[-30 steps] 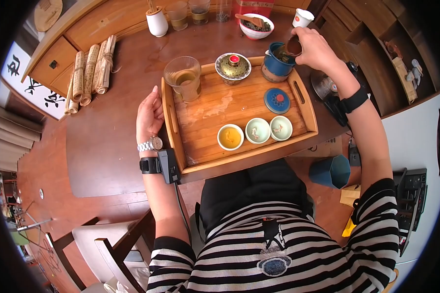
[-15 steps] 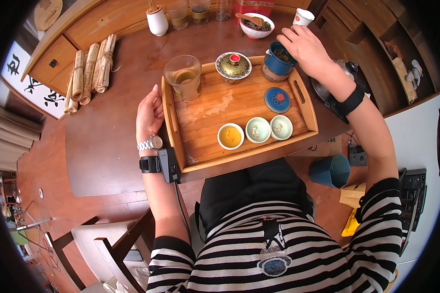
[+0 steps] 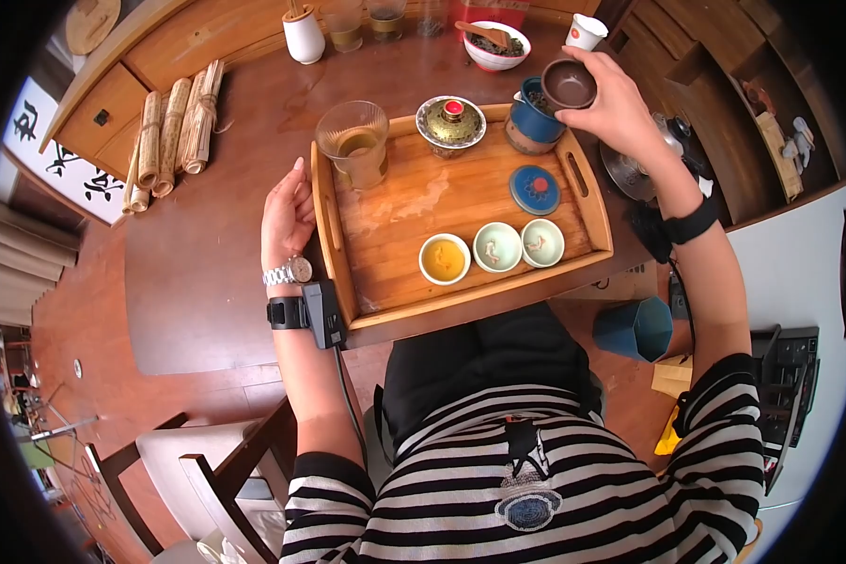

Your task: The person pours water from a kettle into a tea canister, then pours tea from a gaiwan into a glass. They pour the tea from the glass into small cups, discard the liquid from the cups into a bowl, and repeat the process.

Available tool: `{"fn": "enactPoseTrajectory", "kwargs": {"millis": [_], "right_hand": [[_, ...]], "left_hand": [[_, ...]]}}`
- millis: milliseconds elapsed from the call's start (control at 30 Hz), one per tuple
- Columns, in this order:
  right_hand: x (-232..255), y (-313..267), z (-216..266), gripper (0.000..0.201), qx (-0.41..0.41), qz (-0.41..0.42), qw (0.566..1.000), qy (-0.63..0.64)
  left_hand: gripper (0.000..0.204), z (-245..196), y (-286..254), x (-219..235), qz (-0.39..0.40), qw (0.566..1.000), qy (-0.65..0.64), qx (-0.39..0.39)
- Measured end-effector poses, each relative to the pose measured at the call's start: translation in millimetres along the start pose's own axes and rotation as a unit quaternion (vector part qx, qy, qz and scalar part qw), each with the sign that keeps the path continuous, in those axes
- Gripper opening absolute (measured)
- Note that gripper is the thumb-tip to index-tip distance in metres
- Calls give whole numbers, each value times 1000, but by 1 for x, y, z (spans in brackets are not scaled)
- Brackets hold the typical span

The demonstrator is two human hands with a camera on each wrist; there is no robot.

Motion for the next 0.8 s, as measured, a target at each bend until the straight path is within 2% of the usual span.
{"fn": "enactPoseTrajectory", "kwargs": {"millis": [67,100,200,433,667,800], "right_hand": [[-6,-14,10,64,-6,39,998,52],[-15,-22,16,63,-31,88,993,73],[-45,-47,32,62,-19,145,979,142],[-106,-73,45,63,-79,232,962,121],[-126,-73,46,65,-75,236,962,118],[-129,-74,47,65,-35,208,973,97]], "left_hand": [[29,0,0,1,-5,1000,6,2],[29,1,1,2,-4,1000,4,1],[29,3,2,5,-3,1000,3,0],[30,2,0,4,-30,999,18,14],[29,2,2,3,-2,1000,-9,0],[30,1,1,2,-4,1000,2,4]]}}
Point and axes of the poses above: each hand's wrist, its own y-axis towards the middle knuckle, its own x-axis out of the back of the hand, z = x × y, the point moved 8 cm from there along y, towards the middle knuckle, and after that the axes turned 15 degrees about -x, right-handed, at the moved point
